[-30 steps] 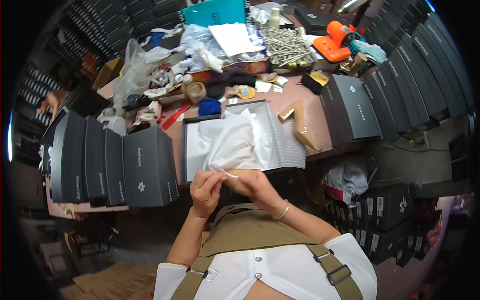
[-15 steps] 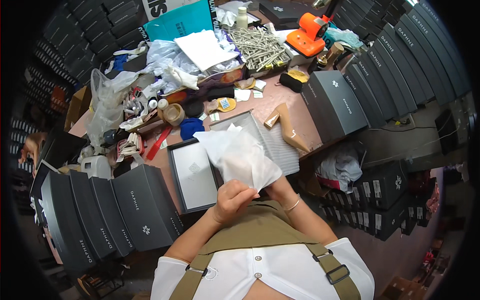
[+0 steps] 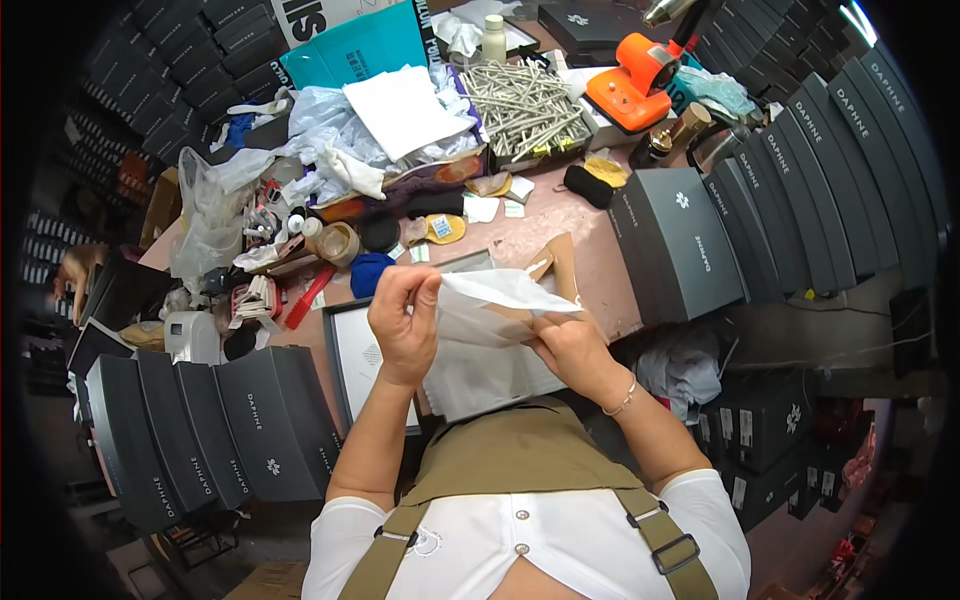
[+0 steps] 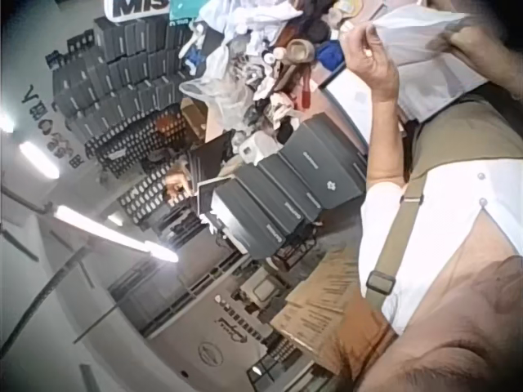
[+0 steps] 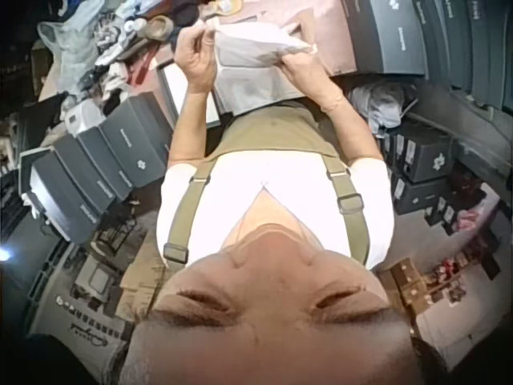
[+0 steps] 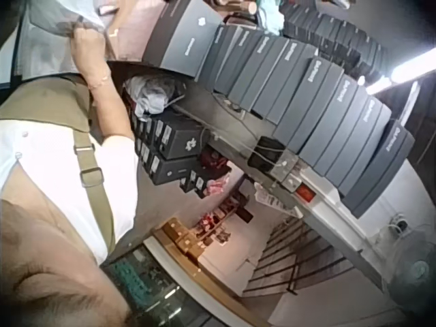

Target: Cleaning and packing a pair of tan high-heeled shoes into a box with protective wrapping.

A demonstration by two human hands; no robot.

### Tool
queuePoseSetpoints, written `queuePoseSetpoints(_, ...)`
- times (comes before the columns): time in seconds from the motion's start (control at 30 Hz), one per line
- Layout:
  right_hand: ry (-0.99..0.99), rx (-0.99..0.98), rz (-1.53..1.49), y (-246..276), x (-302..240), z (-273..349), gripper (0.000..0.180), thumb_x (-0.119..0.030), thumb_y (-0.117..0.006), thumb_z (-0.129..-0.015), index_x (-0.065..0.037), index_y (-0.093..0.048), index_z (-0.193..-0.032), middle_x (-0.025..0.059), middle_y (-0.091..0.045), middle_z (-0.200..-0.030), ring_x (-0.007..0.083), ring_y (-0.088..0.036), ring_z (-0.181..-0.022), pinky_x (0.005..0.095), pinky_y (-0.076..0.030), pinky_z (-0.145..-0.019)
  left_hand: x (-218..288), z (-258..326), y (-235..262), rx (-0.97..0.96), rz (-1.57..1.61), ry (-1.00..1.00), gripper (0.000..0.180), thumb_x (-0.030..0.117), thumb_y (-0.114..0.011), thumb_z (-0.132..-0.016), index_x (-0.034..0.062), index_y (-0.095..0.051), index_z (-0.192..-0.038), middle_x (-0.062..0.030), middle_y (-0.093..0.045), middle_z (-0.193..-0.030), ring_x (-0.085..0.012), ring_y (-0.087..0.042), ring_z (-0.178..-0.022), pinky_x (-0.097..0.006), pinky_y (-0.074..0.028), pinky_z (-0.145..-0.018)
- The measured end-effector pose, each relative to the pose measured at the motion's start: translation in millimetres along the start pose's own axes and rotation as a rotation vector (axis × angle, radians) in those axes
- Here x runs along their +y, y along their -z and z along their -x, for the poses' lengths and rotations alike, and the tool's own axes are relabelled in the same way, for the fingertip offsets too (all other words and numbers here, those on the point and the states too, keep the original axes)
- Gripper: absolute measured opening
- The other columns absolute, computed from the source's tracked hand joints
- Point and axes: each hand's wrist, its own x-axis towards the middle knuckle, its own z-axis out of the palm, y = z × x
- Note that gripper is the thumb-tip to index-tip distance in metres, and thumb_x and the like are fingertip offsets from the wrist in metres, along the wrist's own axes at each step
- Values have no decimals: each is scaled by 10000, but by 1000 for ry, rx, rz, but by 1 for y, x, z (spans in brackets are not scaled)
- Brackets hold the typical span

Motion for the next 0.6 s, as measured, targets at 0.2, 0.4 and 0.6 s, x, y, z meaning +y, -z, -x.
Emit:
queuePoseSetpoints(0.2, 422, 295, 135, 73, -5, -24, 172, -72, -711, -677, -92, -634, -829, 124, -553, -1150, 280, -593, -957, 392, -462, -876, 2, -16, -21, -110, 407, 210, 150, 174, -570, -945, 24, -578, -938, -19, -585, -889, -108, -532, -839, -219, -412, -804)
queuePoseSetpoints(0.4, 203, 31, -716, 74, 36, -33, 100, -79, -742, -759, -64, -647, -787, 141, -551, -1140, 195, -584, -941, 289, -468, -814, 26, -23, -66, -633, 608, 360, 217, 243, -554, -953, 27, -542, -945, -76, -612, -929, -154, -574, -913, -298, -450, -828)
queuePoseSetpoints(0.6, -295, 414, -687, 129, 112, -35, 138, -101, -632, -890, -16, -573, -798, -40, -537, -756, 19, -448, -688, 186, -378, -599, -26, -36, -56, 10, 435, 412, 212, 220, -512, -975, 28, -575, -1038, -33, -595, -982, -112, -540, -897, -253, -430, -819)
